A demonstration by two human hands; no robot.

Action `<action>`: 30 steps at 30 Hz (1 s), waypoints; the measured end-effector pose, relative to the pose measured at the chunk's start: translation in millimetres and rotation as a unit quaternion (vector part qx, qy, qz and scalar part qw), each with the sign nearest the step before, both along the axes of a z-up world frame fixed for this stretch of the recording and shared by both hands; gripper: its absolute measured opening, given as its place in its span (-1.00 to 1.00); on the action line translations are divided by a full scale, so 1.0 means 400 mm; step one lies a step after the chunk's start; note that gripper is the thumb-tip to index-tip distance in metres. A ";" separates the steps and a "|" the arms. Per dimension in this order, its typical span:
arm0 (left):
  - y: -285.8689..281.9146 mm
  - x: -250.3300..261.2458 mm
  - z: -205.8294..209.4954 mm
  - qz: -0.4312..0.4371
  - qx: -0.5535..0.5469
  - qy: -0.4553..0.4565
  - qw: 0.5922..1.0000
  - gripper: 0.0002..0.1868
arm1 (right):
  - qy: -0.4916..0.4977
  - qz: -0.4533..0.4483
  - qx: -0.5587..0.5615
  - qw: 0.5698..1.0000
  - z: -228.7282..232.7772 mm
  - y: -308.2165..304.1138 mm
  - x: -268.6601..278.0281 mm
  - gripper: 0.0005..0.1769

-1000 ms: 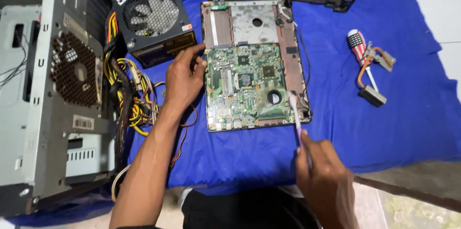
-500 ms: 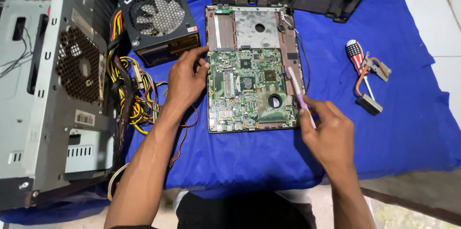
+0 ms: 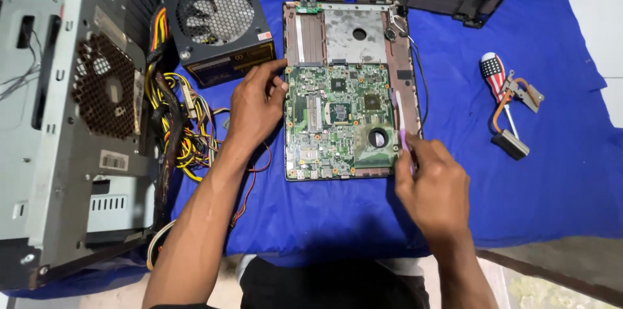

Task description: The person cleans a computer motherboard placed on a blue cloth using a toothbrush. They scrub various areas of the board, including around chips and connectors, while other computer components like a power supply and case are visible nearby.

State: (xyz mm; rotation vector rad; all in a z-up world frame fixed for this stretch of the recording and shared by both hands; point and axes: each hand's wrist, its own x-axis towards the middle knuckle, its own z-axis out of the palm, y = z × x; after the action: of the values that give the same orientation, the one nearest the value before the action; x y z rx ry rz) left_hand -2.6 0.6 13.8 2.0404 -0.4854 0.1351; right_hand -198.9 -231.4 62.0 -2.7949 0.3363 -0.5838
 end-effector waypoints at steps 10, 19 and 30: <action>0.000 -0.001 -0.009 -0.009 0.011 -0.017 1.000 -0.57 | -0.012 -0.012 -0.017 1.000 -0.014 -0.001 0.031 -0.78; 0.006 0.003 -0.028 -0.009 0.005 -0.027 1.000 -0.56 | 0.000 0.041 -0.060 0.997 -0.059 -0.118 0.121 -0.79; 0.001 0.009 -0.035 0.011 0.038 0.004 0.999 -0.57 | 0.031 0.306 0.027 0.951 -0.029 -0.384 0.289 -0.65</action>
State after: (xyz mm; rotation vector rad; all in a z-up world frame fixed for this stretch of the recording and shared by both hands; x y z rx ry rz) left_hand 0.9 1.0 -0.2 2.1210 -0.4711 0.1233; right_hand -83.3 -385.0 50.4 -2.6540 -0.4874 -0.3260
